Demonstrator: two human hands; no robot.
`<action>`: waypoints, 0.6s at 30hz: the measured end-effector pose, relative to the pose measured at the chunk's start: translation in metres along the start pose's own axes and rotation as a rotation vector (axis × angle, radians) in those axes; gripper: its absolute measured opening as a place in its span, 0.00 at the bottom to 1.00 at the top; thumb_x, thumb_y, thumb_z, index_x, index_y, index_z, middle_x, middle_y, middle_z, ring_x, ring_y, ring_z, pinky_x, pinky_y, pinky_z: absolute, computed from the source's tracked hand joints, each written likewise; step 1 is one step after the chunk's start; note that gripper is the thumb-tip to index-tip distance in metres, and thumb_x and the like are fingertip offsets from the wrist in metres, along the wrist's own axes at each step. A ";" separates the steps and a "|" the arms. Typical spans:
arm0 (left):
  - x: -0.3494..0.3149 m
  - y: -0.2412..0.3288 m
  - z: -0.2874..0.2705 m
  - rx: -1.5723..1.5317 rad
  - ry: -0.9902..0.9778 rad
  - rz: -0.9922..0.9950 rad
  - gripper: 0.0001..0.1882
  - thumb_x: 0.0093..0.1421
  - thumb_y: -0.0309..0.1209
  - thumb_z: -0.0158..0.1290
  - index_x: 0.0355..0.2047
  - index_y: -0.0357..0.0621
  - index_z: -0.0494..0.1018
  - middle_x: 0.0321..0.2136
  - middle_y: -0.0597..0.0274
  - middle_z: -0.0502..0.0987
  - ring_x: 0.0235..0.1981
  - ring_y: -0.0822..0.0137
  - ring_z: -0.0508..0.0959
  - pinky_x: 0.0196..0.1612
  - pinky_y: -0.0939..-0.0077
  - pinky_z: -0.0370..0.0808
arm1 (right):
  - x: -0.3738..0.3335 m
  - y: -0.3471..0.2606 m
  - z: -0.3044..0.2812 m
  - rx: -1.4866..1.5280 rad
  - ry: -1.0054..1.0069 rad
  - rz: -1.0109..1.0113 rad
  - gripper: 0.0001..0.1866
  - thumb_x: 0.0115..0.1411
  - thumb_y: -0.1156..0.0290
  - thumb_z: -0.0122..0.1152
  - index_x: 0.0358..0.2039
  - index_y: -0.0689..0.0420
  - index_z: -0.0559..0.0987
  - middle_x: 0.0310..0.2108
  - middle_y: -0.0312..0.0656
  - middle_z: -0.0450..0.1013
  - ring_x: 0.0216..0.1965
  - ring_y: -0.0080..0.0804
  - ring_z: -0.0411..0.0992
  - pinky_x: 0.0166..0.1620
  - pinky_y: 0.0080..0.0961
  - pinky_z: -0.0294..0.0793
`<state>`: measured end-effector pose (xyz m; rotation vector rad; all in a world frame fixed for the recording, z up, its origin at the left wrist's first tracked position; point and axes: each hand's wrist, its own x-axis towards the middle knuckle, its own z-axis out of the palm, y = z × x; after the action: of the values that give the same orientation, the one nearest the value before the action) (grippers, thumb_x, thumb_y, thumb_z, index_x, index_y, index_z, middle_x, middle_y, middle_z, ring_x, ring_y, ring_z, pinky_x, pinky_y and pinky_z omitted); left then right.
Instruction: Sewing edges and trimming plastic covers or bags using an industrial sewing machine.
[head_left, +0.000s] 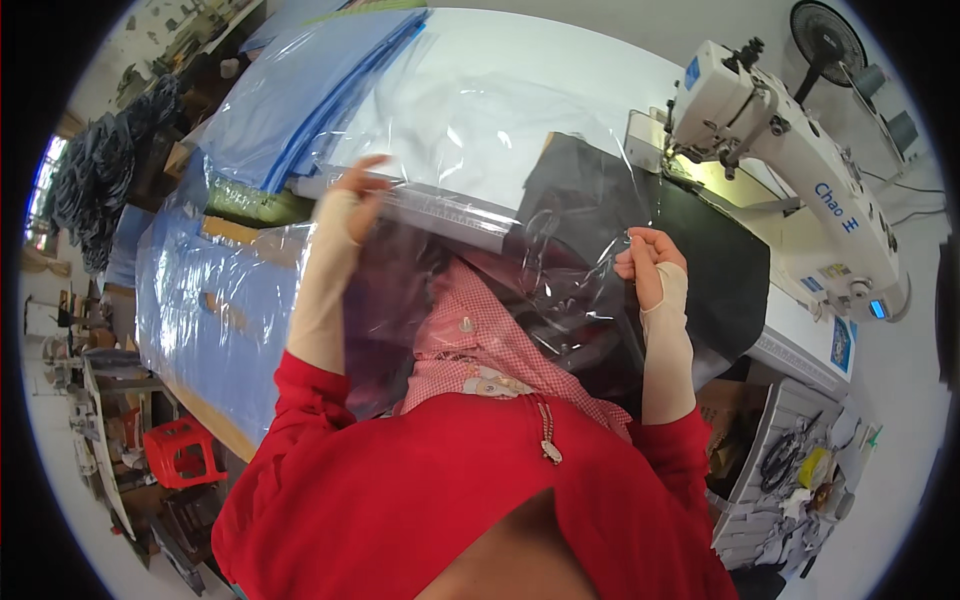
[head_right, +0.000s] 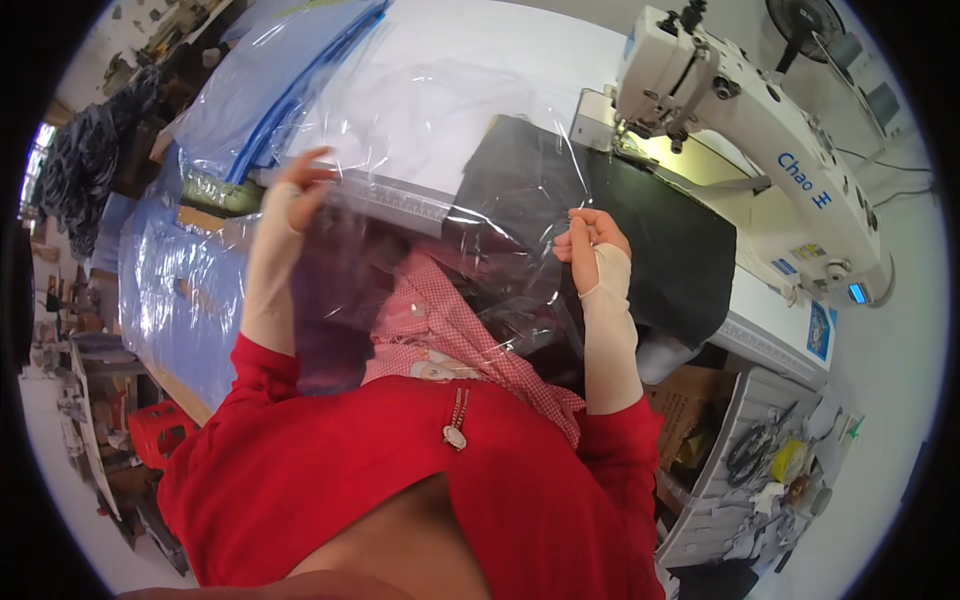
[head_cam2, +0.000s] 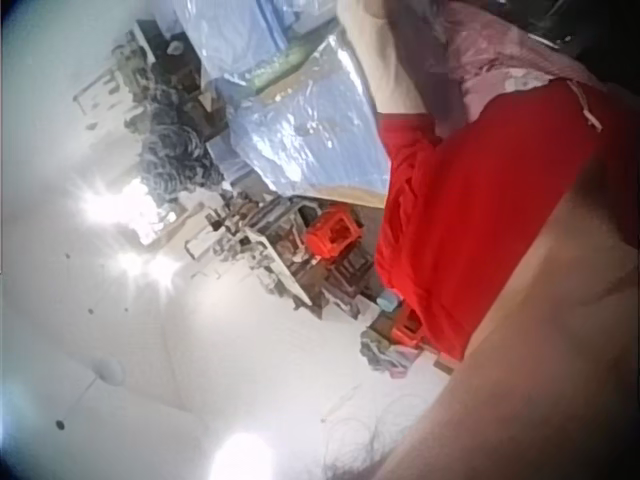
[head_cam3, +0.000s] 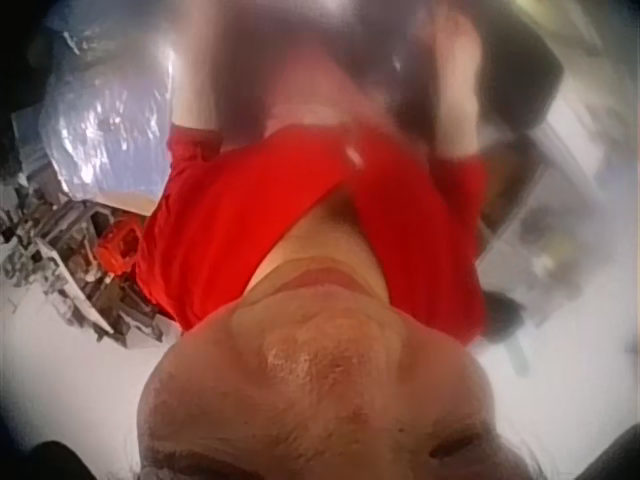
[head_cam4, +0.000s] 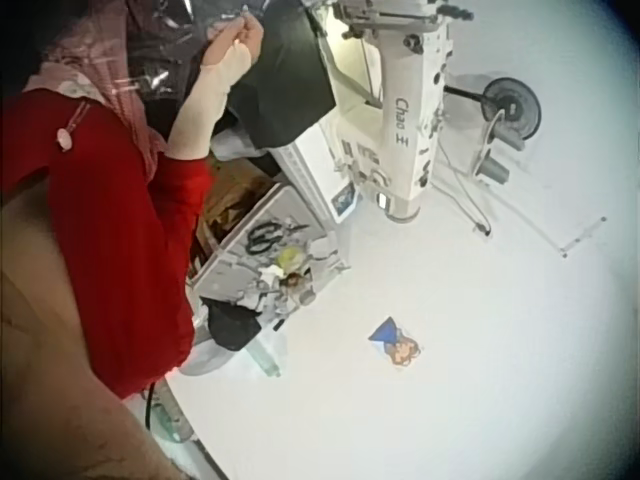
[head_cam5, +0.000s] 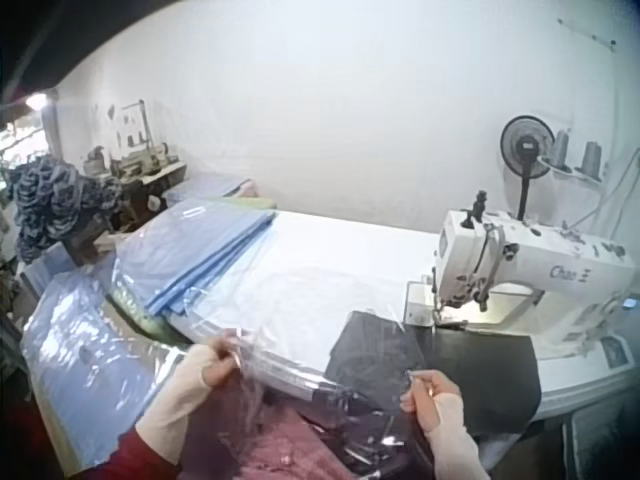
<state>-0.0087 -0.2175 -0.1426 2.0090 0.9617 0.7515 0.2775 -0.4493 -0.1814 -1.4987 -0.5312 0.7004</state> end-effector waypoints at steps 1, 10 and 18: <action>0.010 -0.011 -0.016 0.023 0.138 -0.098 0.23 0.49 0.27 0.48 0.48 0.52 0.68 0.33 0.63 0.75 0.31 0.74 0.72 0.32 0.80 0.69 | 0.001 -0.001 -0.002 -0.003 0.011 -0.002 0.08 0.59 0.72 0.50 0.36 0.63 0.72 0.20 0.39 0.71 0.20 0.22 0.69 0.27 0.16 0.71; 0.024 -0.034 -0.027 0.915 0.343 0.175 0.24 0.49 0.31 0.54 0.48 0.48 0.66 0.53 0.42 0.60 0.53 0.46 0.63 0.54 0.60 0.62 | -0.005 0.004 -0.007 0.172 0.002 -0.079 0.04 0.54 0.77 0.48 0.27 0.63 0.72 0.24 0.43 0.72 0.25 0.23 0.69 0.33 0.17 0.70; 0.032 0.040 0.130 0.721 -0.123 0.505 0.36 0.53 0.56 0.46 0.59 0.53 0.55 0.57 0.43 0.55 0.60 0.47 0.53 0.59 0.47 0.48 | -0.035 -0.021 -0.016 0.029 -0.113 -0.319 0.04 0.54 0.79 0.48 0.25 0.63 0.72 0.36 0.40 0.71 0.34 0.22 0.65 0.43 0.16 0.62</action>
<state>0.1214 -0.2578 -0.1724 2.9604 0.7066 0.5630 0.2664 -0.4839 -0.1573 -1.3130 -0.8221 0.5416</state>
